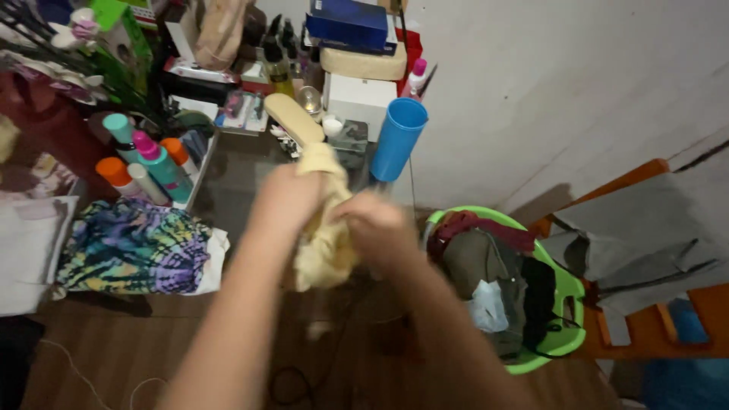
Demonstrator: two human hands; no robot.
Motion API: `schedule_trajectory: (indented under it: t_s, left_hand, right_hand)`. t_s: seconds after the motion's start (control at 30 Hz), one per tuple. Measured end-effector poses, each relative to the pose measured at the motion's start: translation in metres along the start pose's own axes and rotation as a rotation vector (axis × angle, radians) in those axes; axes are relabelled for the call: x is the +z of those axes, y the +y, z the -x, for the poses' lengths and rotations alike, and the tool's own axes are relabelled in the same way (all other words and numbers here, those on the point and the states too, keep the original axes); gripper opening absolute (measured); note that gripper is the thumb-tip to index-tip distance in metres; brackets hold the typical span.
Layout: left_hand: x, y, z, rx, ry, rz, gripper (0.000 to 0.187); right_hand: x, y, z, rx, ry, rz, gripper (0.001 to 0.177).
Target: Fold a white t-shirt, a yellow tank top, and a pair of dark green pants on a table.
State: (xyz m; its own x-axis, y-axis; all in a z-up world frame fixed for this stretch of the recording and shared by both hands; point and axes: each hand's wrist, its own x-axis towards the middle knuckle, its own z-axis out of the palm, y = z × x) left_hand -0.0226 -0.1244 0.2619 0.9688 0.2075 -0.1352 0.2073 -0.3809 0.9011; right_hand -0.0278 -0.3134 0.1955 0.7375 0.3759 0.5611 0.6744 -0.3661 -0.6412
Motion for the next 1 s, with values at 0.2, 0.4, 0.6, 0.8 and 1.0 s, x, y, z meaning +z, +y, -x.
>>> schedule_trajectory:
  t_s: [0.2,0.4,0.6,0.8,1.0]
  left_hand:
    - [0.043,0.039,0.035,0.072,-0.178,0.177,0.038]
    - [0.042,0.032,0.022,-0.280,-0.488,0.696,0.046]
    - [-0.015,-0.024,-0.055,-0.316,-0.498,1.065,0.042]
    - [-0.075,-0.067,-0.081,-0.508,-0.179,0.737,0.038]
    - [-0.061,-0.055,-0.077,-0.075,0.148,-0.374,0.102]
  right_hand:
    - [0.110,0.117,-0.014,0.755,0.030,-1.336,0.024]
    - [0.081,0.102,-0.050,0.713,-0.075,-1.368,0.031]
    - [0.027,0.049,-0.073,0.691,-0.188,-1.393,0.038]
    - [-0.033,-0.011,-0.092,0.669,-0.283,-1.414,0.045]
    - [-0.036,0.001,-0.108,0.672,-0.256,-1.578,0.054]
